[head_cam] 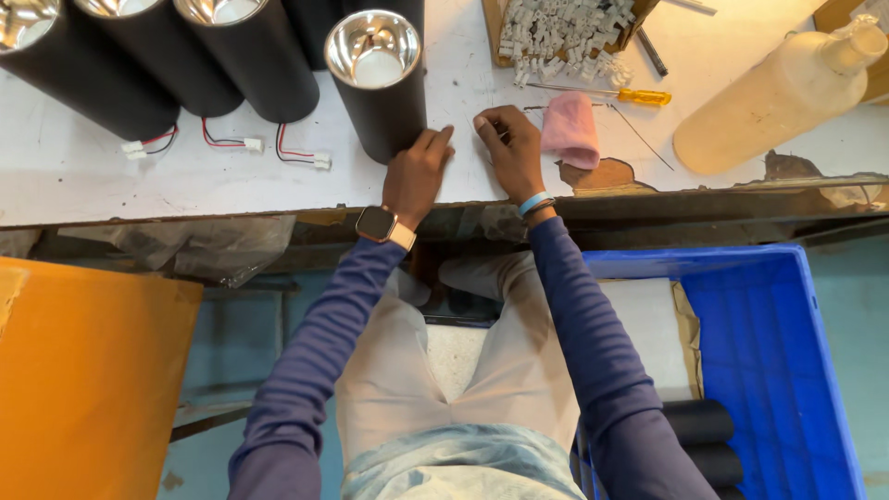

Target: The person assembles cylindrical black devices by connecting wires to white connectors, wiping the exterior with a pink cloth, and placing finished units on the table. The person handles multiple devices one at a time, repeating the same sequence of actions.

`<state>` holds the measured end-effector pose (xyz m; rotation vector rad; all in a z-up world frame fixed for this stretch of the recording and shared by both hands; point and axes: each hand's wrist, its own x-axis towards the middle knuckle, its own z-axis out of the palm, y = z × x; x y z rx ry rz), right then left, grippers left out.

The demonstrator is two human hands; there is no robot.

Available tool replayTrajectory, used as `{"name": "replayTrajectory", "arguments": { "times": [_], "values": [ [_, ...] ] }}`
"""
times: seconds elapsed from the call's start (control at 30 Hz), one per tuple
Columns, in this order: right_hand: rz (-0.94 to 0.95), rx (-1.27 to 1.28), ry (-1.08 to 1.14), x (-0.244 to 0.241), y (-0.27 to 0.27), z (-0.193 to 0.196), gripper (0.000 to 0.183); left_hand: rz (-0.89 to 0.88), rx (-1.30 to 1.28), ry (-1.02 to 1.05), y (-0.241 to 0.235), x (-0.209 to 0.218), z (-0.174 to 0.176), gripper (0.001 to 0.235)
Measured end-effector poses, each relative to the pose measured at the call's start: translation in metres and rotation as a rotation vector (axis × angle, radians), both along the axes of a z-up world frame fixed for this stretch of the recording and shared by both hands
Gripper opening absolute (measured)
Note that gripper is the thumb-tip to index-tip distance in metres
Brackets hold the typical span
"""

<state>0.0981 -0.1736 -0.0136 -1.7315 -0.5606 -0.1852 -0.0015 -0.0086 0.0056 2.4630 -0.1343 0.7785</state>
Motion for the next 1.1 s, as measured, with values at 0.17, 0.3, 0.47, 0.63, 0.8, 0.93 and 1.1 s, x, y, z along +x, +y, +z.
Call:
{"name": "replayTrajectory", "arguments": {
  "times": [0.17,0.3,0.47,0.63,0.8,0.93,1.1],
  "values": [
    [-0.405,-0.178,-0.134,0.045,-0.009,-0.001,0.027,-0.047,-0.173,-0.08,0.006,-0.021,0.006,0.031],
    [-0.61,-0.516,-0.17,0.073,-0.034,0.011,0.039,-0.035,-0.336,0.104,0.009,-0.031,0.015,0.037],
    [-0.522,-0.5,-0.272,0.075,-0.047,0.012,0.019,-0.066,-0.153,-0.112,0.013,-0.024,0.011,0.019],
    [-0.394,-0.303,-0.362,0.064,-0.041,0.017,0.021,-0.02,-0.207,-0.048,0.022,-0.023,0.008,0.023],
    [-0.006,0.155,0.082,0.018,-0.009,0.018,0.018,0.064,-0.139,-0.092,0.022,-0.022,0.009,0.02],
    [0.313,0.202,0.219,-0.02,0.013,0.022,0.018,-0.043,-0.205,-0.081,0.03,-0.027,0.008,0.015],
    [0.413,0.213,0.302,-0.023,0.009,0.035,0.03,-0.097,-0.454,0.044,0.035,-0.037,0.01,0.019]
  ]
}}
